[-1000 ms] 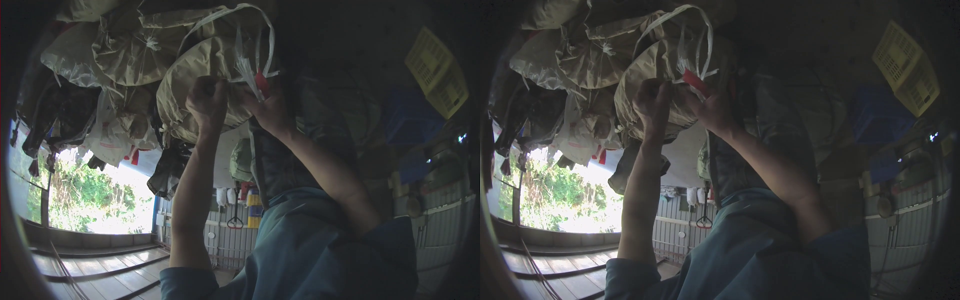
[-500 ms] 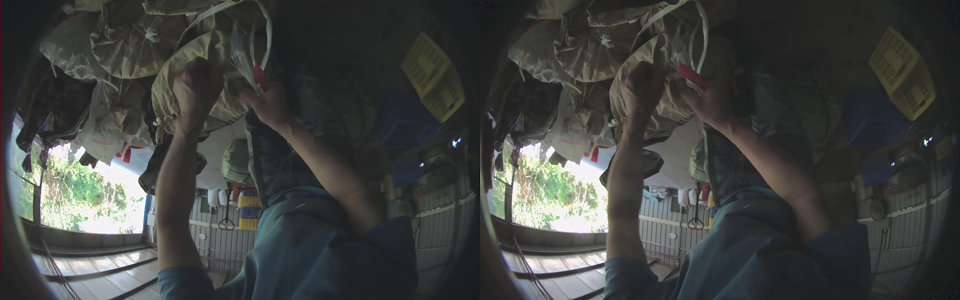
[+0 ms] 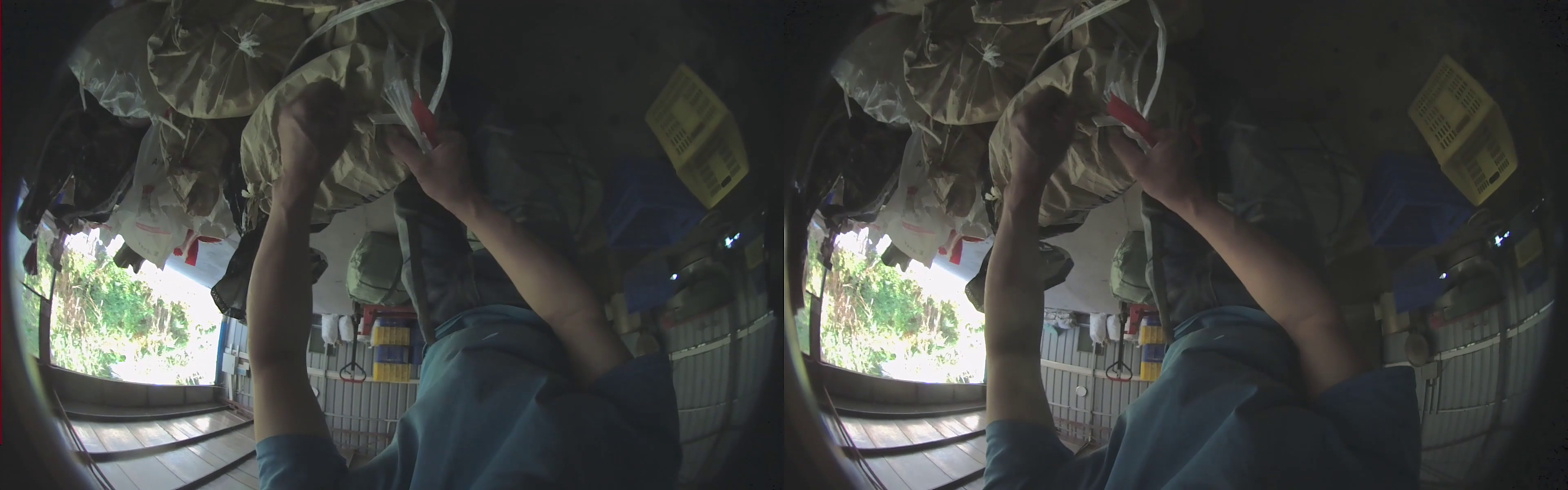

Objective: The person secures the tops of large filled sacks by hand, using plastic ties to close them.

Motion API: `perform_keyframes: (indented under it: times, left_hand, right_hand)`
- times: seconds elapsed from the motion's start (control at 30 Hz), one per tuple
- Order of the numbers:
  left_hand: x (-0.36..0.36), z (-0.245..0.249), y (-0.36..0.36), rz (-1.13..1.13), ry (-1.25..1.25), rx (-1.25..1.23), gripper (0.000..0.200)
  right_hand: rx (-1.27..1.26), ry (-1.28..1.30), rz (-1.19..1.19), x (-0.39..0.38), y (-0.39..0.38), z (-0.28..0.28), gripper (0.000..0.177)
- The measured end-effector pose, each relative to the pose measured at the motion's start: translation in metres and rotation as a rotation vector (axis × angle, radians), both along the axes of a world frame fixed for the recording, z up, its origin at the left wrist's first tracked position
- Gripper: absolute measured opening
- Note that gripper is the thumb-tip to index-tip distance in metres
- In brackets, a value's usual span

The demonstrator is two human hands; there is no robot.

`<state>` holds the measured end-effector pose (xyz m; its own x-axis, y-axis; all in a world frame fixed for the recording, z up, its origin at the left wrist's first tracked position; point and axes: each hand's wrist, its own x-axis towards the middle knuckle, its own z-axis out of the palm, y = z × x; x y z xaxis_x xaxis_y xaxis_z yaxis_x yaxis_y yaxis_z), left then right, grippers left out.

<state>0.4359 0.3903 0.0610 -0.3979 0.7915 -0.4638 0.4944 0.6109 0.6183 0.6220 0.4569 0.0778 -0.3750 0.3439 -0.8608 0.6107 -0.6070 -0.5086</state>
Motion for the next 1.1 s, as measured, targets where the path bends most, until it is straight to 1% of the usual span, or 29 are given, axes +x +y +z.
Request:
perform_keyframes:
  times: [0.07,0.1,0.17,0.2,0.27,0.3,0.37,0.4,0.47,0.5,0.53,0.57,0.6,0.63,0.67,0.73,0.8,0.83,0.87,0.9,0.97,1.0,1.03,1.07,1.1]
  left_hand:
    - [-0.018,-0.015,-0.004,0.172,0.399,-0.174,0.021]
    - [-0.025,-0.013,0.0,0.219,0.498,-0.215,0.02]
    - [-0.029,0.009,0.014,0.462,0.227,-0.222,0.026]
    - [-0.029,0.015,0.019,0.529,0.159,-0.212,0.028]
    - [-0.021,0.021,0.02,0.298,-0.153,-0.172,0.017]
    - [-0.019,0.019,0.017,0.242,-0.227,-0.157,0.015]
    - [-0.014,0.003,0.005,-0.042,-0.24,-0.126,0.012]
    - [-0.015,-0.002,0.003,-0.111,-0.237,-0.111,0.013]
    - [-0.015,-0.008,0.006,-0.23,-0.175,-0.119,0.01]
    - [-0.016,-0.011,0.009,-0.256,-0.149,-0.109,0.009]
    - [-0.013,-0.016,0.007,-0.277,-0.118,-0.045,0.007]
    - [-0.011,-0.021,0.006,-0.295,-0.083,0.022,0.014]
    - [-0.011,-0.026,0.005,-0.301,-0.058,0.065,0.019]
    - [-0.01,-0.033,0.002,-0.373,0.137,0.12,0.023]
    - [-0.007,-0.041,-0.002,-0.445,0.33,0.169,0.028]
    - [-0.01,-0.045,-0.006,-0.477,0.505,0.198,0.031]
    - [-0.011,-0.045,-0.013,-0.485,0.606,0.193,0.03]
    - [-0.014,-0.045,-0.018,-0.529,0.586,0.257,0.02]
    - [-0.017,-0.045,-0.023,-0.577,0.565,0.321,0.011]
    - [-0.017,-0.042,-0.028,-0.585,0.572,0.396,0.008]
    - [-0.013,-0.046,-0.055,-0.905,0.956,0.581,0.01]
    - [-0.022,-0.066,-0.022,-0.908,1.186,0.731,0.012]
    - [-0.015,-0.077,-0.021,-0.924,0.932,0.431,0.01]
    - [-0.009,-0.083,-0.024,-0.925,0.659,0.149,0.018]
    - [-0.006,-0.081,-0.008,-0.908,0.555,0.055,0.023]
  right_hand:
    - [-0.124,-0.046,-0.031,-0.002,0.01,0.011,0.07]
    - [-0.151,-0.057,-0.037,-0.002,0.012,0.015,0.072]
    - [-0.182,-0.088,-0.05,-0.002,0.012,0.018,0.07]
    - [-0.179,-0.091,-0.047,-0.001,0.011,0.014,0.07]
    - [-0.059,-0.108,0.048,0.003,0.002,0.0,0.069]
    - [-0.025,-0.109,0.075,0.003,-0.002,-0.005,0.069]
    - [-0.133,-0.225,0.134,0.004,-0.005,-0.012,0.069]
    - [-0.151,-0.251,0.152,0.002,-0.005,-0.011,0.069]
    - [-0.064,-0.144,-0.021,-0.001,-0.006,-0.004,0.037]
    - [-0.029,-0.107,-0.06,-0.005,-0.001,-0.002,0.029]
    - [-0.077,-0.126,-0.017,-0.005,0.003,-0.001,0.041]
    - [-0.12,-0.142,0.028,-0.006,0.007,0.0,0.053]
    - [-0.13,-0.145,0.054,-0.008,0.011,0.002,0.059]
    - [-0.125,-0.139,0.013,-0.01,0.013,0.004,0.041]
    - [-0.124,-0.134,-0.03,-0.01,0.014,0.006,0.03]
    - [-0.109,-0.129,-0.075,-0.015,0.016,0.01,0.033]
    - [-0.103,-0.135,-0.122,-0.013,0.013,0.01,0.041]
    - [-0.097,-0.125,-0.081,-0.006,0.006,0.002,0.029]
    - [-0.093,-0.116,-0.044,0.0,-0.001,-0.006,0.036]
    - [-0.044,-0.11,-0.024,0.015,-0.016,-0.013,0.045]
    - [0.0,0.031,-0.121,0.033,-0.065,-0.031,0.055]
    - [0.172,0.119,-0.129,0.021,-0.03,-0.047,0.059]
    - [0.18,0.125,-0.051,0.017,-0.022,-0.042,0.06]
    - [0.187,0.122,0.022,0.013,-0.018,-0.032,0.062]
    - [0.244,0.13,0.056,0.01,-0.012,-0.026,0.063]
